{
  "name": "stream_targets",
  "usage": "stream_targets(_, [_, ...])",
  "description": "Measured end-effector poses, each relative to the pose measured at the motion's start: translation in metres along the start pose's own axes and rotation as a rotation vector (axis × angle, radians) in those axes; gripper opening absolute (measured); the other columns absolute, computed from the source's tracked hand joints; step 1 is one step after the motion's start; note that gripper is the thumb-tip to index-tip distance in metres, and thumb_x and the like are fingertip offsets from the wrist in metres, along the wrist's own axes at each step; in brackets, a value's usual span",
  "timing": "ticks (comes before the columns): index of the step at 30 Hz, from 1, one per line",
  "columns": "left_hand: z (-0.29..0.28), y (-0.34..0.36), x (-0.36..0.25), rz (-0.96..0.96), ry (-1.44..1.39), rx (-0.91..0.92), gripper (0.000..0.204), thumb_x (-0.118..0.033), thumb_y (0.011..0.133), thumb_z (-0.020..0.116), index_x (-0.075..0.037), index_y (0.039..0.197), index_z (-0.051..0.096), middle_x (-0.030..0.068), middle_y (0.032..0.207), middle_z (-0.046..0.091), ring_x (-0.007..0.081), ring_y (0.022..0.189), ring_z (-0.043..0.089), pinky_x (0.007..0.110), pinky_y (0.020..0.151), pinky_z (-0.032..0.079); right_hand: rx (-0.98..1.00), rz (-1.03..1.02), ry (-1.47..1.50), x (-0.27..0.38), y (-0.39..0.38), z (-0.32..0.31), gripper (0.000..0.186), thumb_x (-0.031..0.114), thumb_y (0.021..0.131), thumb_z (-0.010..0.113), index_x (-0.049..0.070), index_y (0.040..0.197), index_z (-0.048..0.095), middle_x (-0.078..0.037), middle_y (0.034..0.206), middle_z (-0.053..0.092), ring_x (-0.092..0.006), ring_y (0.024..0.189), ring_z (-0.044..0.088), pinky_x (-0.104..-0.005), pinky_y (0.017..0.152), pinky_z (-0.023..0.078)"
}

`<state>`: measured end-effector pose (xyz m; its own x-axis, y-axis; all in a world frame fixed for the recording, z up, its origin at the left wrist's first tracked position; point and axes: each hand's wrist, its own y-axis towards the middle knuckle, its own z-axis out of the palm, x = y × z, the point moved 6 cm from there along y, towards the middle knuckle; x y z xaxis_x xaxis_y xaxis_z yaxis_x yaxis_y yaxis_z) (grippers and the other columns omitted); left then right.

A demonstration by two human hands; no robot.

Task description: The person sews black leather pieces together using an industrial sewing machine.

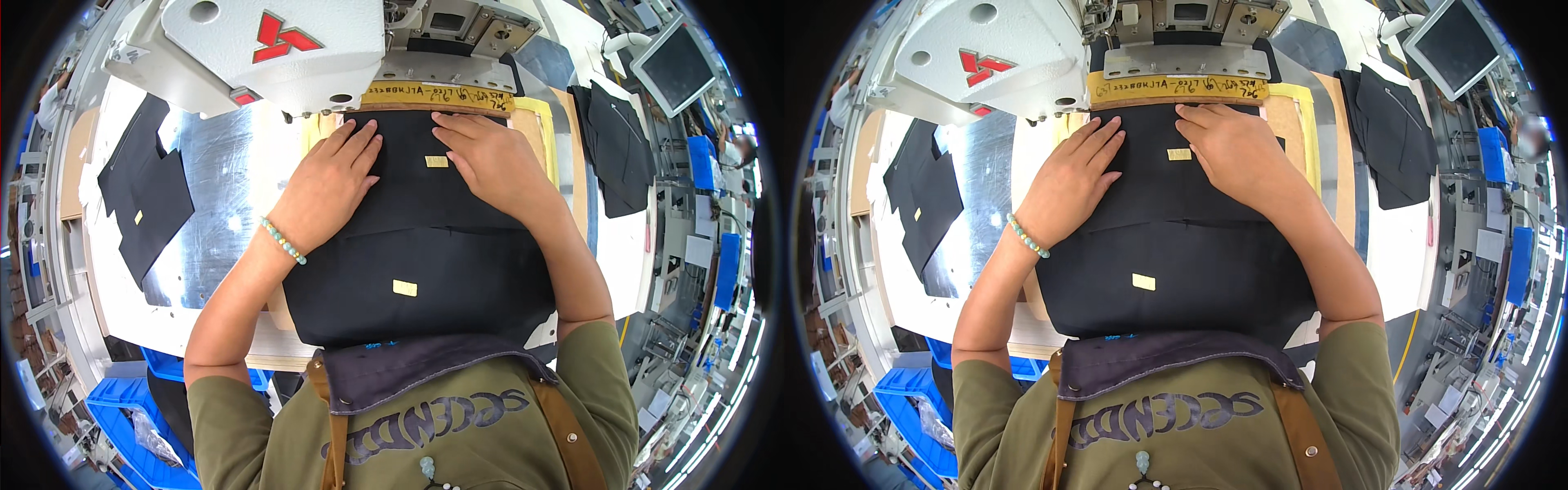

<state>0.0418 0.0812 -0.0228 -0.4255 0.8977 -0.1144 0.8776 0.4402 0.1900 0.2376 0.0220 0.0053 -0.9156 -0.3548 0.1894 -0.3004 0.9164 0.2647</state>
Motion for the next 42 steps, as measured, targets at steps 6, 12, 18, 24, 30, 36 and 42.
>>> stream_targets(6, [-0.006,0.003,0.0,0.009,-0.056,0.02,0.051,-0.02,0.097,0.071,0.003,0.142,0.062,0.0171,0.155,0.057,0.0357,0.142,0.054,0.043,0.122,0.043,0.035,-0.003,-0.017,0.0,0.0,-0.002,0.03,0.005,0.089,0.071,-0.001,0.118,0.074,-0.012,0.134,0.072,-0.029,0.124,0.067,-0.0405,0.101,0.058])
stream_targets(12, [-0.004,0.006,0.001,-0.03,-0.035,0.035,0.048,-0.019,0.097,0.071,0.003,0.139,0.063,0.0169,0.153,0.059,0.0357,0.141,0.055,0.043,0.12,0.044,0.05,-0.034,0.001,0.0,0.002,-0.002,0.031,0.007,0.089,0.072,-0.001,0.119,0.075,-0.013,0.135,0.071,-0.0299,0.127,0.066,-0.0413,0.105,0.056])
stream_targets(18, [-0.003,0.005,0.0,-0.007,-0.066,-0.05,0.044,-0.018,0.097,0.072,0.002,0.136,0.066,0.0157,0.148,0.062,0.0352,0.135,0.058,0.042,0.118,0.046,0.146,0.055,0.009,-0.003,0.001,-0.001,0.036,0.008,0.091,0.072,0.001,0.126,0.075,-0.01,0.143,0.069,-0.0308,0.131,0.064,-0.0426,0.111,0.052])
stream_targets(24, [-0.008,0.002,0.001,-0.05,-0.065,-0.093,0.04,-0.013,0.095,0.072,0.001,0.132,0.068,0.0134,0.144,0.065,0.0332,0.131,0.061,0.042,0.114,0.049,0.162,0.04,0.022,0.003,0.003,-0.002,0.036,0.011,0.093,0.071,0.001,0.128,0.074,-0.01,0.144,0.068,-0.0297,0.133,0.062,-0.0429,0.113,0.049])
stream_targets(30, [-0.015,-0.006,0.006,-0.039,-0.054,-0.141,0.04,-0.01,0.093,0.073,0.001,0.131,0.068,0.013,0.142,0.066,0.0326,0.128,0.062,0.041,0.111,0.051,0.093,-0.033,-0.022,0.01,0.005,0.0,0.031,0.015,0.094,0.072,0.002,0.122,0.074,-0.011,0.14,0.07,-0.0293,0.129,0.064,-0.042,0.107,0.053])
stream_targets(36, [-0.021,-0.004,0.003,-0.114,-0.016,-0.095,0.038,-0.01,0.093,0.073,0.0,0.13,0.069,0.0122,0.142,0.067,0.0333,0.13,0.062,0.042,0.112,0.05,0.069,-0.029,-0.006,0.018,0.012,0.004,0.026,0.016,0.095,0.071,0.003,0.117,0.075,-0.009,0.139,0.07,-0.0293,0.128,0.064,-0.042,0.106,0.054])
stream_targets(42, [-0.024,0.006,-0.012,-0.046,-0.098,-0.078,0.037,-0.01,0.094,0.072,0.0,0.13,0.07,0.0122,0.145,0.066,0.0346,0.133,0.06,0.043,0.115,0.048,0.044,-0.042,0.024,0.027,0.019,0.005,0.024,0.016,0.095,0.071,0.002,0.114,0.075,-0.01,0.137,0.071,-0.0298,0.127,0.065,-0.0422,0.105,0.054])
